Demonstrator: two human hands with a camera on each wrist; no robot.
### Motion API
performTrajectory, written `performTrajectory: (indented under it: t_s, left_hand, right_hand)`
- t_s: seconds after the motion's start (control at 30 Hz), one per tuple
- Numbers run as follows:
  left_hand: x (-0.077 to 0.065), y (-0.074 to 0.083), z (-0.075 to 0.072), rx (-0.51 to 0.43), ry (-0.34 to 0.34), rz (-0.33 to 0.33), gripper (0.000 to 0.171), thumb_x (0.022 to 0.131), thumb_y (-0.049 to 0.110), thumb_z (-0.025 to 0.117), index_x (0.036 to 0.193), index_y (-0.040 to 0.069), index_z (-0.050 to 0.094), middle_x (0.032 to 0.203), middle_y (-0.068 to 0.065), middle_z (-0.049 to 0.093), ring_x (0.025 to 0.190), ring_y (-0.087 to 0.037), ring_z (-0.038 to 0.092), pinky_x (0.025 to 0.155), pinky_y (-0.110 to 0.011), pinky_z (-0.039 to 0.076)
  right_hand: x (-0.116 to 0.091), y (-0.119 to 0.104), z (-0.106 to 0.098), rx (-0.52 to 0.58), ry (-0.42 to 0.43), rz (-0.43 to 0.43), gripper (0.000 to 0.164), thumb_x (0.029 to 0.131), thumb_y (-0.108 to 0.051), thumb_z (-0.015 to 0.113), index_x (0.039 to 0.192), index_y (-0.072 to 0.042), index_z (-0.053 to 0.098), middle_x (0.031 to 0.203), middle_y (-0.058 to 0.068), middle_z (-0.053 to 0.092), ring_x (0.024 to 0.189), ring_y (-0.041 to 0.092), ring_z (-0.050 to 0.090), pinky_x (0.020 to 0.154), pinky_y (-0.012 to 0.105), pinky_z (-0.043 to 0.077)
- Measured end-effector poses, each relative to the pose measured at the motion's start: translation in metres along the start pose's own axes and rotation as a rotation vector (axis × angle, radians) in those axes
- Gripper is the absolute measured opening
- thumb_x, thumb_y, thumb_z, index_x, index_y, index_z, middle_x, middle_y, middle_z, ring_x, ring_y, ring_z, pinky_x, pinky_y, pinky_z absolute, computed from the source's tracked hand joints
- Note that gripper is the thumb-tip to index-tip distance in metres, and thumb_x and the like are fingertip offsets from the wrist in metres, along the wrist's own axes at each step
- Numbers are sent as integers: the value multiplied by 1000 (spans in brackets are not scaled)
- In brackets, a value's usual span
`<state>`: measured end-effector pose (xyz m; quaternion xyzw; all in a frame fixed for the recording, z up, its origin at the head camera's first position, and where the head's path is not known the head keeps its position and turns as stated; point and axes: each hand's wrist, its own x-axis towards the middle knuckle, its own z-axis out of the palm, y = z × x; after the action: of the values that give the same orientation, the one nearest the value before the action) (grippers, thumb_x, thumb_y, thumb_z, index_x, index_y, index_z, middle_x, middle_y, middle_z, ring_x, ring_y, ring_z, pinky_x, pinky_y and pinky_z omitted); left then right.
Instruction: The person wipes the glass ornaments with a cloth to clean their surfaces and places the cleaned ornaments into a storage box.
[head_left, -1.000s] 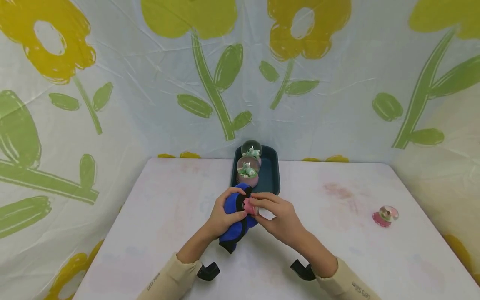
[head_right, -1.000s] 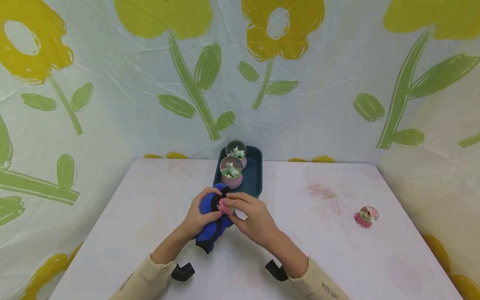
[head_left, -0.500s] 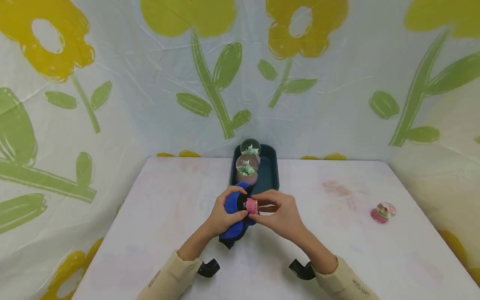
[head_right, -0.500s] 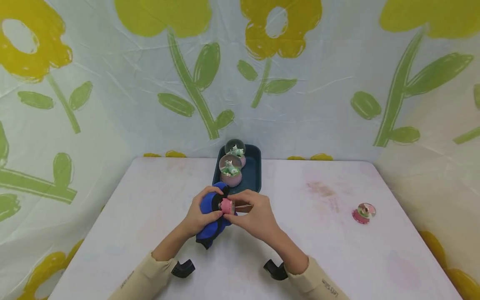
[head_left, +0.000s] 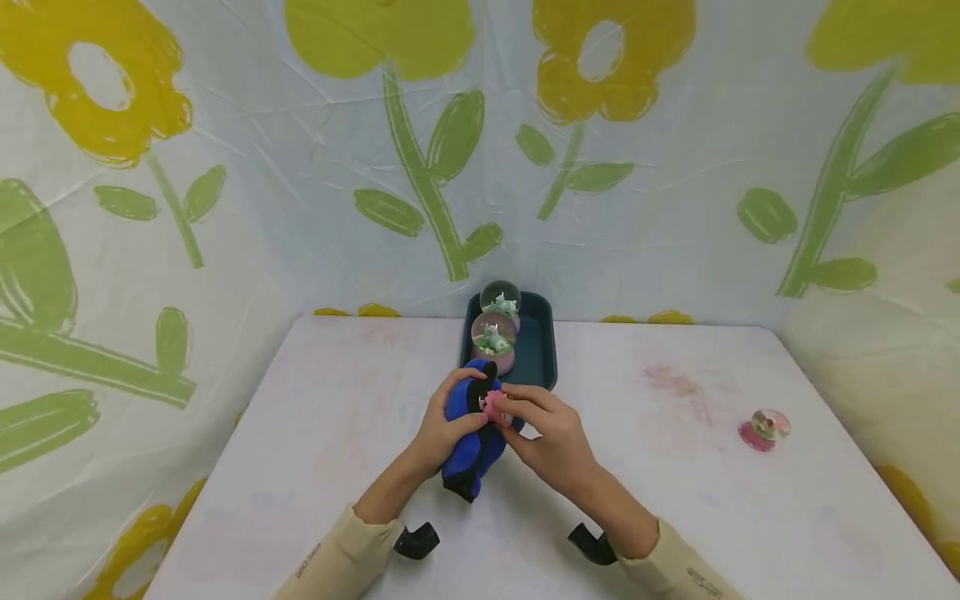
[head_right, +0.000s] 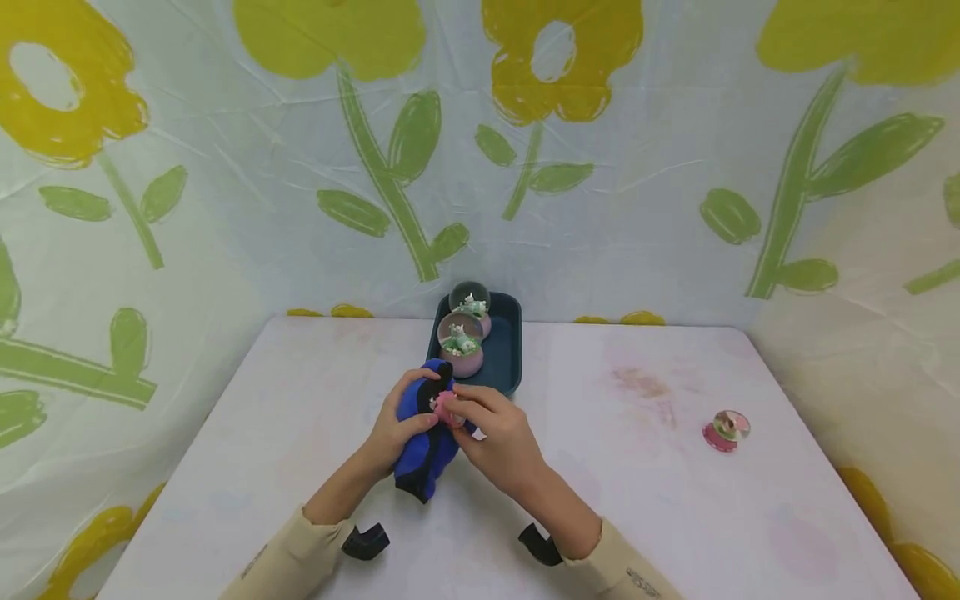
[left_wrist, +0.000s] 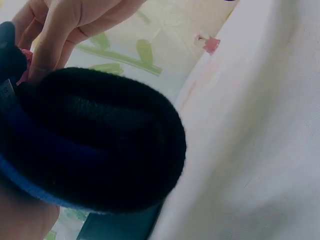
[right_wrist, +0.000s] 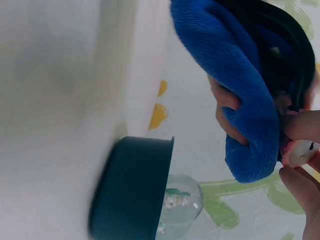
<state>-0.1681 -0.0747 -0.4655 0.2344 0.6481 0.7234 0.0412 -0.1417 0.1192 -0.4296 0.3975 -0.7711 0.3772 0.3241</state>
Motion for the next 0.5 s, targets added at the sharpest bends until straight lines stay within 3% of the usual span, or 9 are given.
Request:
performTrajectory:
  t_s: [0.1,0.33,0.43,0.5]
  left_hand:
    - [0,1,0,-21,10,5,51,83,19,61,132,15,46,131,-18,47,113,-38,48,87,-49,48]
    - [1,-2,1,-14,10,30,53,84,18,62,133,15,45,132,-15,45,116,-37,46,88,-48,48]
    - [1,-4,1,-18,16,37,53,83,17,61,133,14,45,132,-15,46,115,-37,47,88,-48,48]
    - [2,-4,2,-27,16,36,53,83,17,61,133,14,45,132,-15,45,115,-36,47,88,-48,48]
  right_hand:
    - [1,0,3,23,7,42,44,64,7,86,105,1,72,108,14,65,97,28,66,80,29,53]
    - [0,1,2,274,21,372,42,69,-1,86,107,0,70,100,11,67,86,23,69,64,35,56]
    - [0,2,1,303,4,406,41,71,-2,85,109,-1,69,102,10,67,89,23,69,66,34,56]
    - [0,5,1,248,-10,356,42,70,2,85,109,-1,70,105,11,67,94,23,68,70,33,56]
